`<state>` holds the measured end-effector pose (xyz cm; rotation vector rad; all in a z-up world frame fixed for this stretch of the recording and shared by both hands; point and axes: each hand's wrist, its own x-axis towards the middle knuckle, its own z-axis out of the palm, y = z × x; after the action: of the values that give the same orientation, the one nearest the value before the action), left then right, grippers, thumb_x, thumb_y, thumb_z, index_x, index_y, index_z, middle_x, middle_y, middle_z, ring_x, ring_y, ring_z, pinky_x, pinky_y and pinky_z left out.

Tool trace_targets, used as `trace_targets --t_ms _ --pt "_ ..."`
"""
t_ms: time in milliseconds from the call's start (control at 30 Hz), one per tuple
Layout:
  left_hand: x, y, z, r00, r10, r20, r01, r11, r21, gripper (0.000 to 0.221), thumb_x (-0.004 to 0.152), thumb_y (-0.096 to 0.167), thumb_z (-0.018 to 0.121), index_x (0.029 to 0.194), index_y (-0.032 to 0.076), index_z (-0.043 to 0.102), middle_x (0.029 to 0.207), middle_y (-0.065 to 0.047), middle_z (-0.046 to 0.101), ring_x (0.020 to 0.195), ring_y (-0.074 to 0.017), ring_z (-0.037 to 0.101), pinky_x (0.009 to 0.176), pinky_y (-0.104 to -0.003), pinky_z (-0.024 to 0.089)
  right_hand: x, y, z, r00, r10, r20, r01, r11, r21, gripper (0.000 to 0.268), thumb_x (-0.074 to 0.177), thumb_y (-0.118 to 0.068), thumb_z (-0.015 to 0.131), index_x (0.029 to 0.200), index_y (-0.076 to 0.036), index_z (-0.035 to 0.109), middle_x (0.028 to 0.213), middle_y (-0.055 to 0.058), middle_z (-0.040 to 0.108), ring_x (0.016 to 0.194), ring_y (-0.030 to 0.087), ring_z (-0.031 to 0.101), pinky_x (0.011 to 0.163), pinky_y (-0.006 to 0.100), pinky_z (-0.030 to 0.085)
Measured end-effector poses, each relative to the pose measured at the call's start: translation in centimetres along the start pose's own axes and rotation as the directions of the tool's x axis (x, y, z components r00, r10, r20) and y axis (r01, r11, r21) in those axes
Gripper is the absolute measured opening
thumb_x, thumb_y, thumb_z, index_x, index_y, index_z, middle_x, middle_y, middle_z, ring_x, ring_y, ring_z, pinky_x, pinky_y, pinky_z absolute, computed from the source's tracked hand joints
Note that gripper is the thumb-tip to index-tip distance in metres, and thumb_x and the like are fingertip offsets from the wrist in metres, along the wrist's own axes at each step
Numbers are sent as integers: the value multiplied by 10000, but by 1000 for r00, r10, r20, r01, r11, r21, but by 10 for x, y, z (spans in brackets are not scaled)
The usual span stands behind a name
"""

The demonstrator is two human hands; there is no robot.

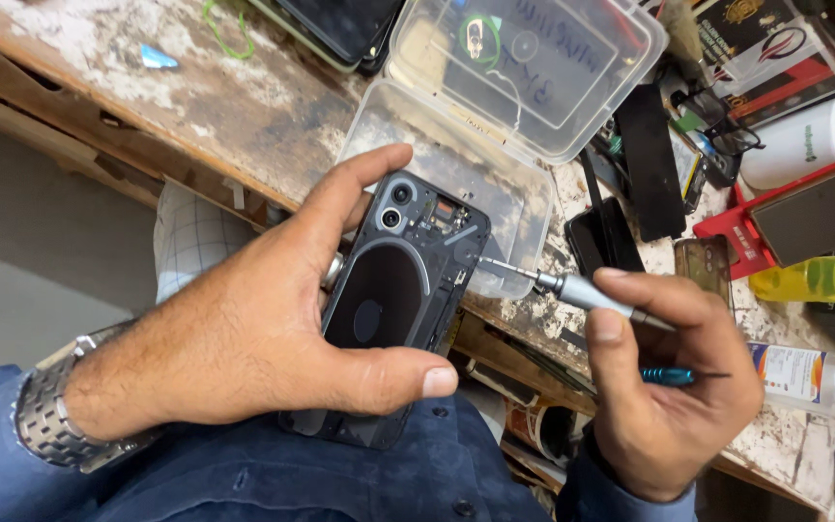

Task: The person uses a precision screwdriver to remove screws from the internal frame of a disassembled smartphone. They carefully unscrew fasteners near the camera module and battery area, placing the removed screws into a small plastic container.

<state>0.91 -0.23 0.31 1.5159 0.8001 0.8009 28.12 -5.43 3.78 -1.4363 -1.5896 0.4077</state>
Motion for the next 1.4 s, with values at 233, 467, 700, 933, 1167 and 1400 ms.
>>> trace_targets --t_ms 233,467,700,933,1167,1400 --pt "3 0 1 999 -31 36 32 999 -13 1302 762 587 836 1674 33 89 1499 -265 468 1386 -347 465 1095 -457 412 3 -12 0 999 -1 43 3 999 -50 180 974 -58 727 1138 2 681 1082 80 704 851 58 651 723 166 486" --pt "4 1 1 998 -51 48 51 999 17 1316 758 604 829 1675 45 70 1489 -274 477 1373 -355 475 1078 -467 420 4 -8 -2 991 -81 103 93 989 -117 169 992 -29 733 1154 -8 692 1029 88 725 741 30 617 625 135 434" --pt "5 1 1 997 -62 54 61 998 25 1325 754 614 828 1678 52 62 1497 -287 498 1372 -362 473 1060 -477 414 7 -7 -1 991 -85 106 97 989 -114 148 1003 -30 725 1145 -8 690 1041 82 722 758 29 636 627 139 455" --pt "5 1 1 996 -66 55 64 997 37 1329 753 620 827 1681 50 66 1510 -289 491 1379 -366 468 1060 -479 417 7 -5 0 995 -72 74 80 989 -125 162 990 -24 727 1146 -3 689 1052 91 722 751 37 637 618 150 460" --pt "4 0 1 998 -54 39 52 997 54 1320 756 625 826 1679 54 74 1515 -294 478 1383 -374 455 1102 -481 429 7 -3 0 998 -37 48 41 996 -84 129 1021 -33 727 1136 6 683 1076 81 707 836 55 673 689 159 507" --pt "4 -1 0 999 -40 35 38 997 67 1309 763 615 828 1674 48 78 1527 -294 472 1394 -370 445 1104 -481 431 12 -6 2 998 53 -26 -56 993 -101 164 962 -44 722 1116 -4 679 1016 66 702 785 62 663 655 171 488"
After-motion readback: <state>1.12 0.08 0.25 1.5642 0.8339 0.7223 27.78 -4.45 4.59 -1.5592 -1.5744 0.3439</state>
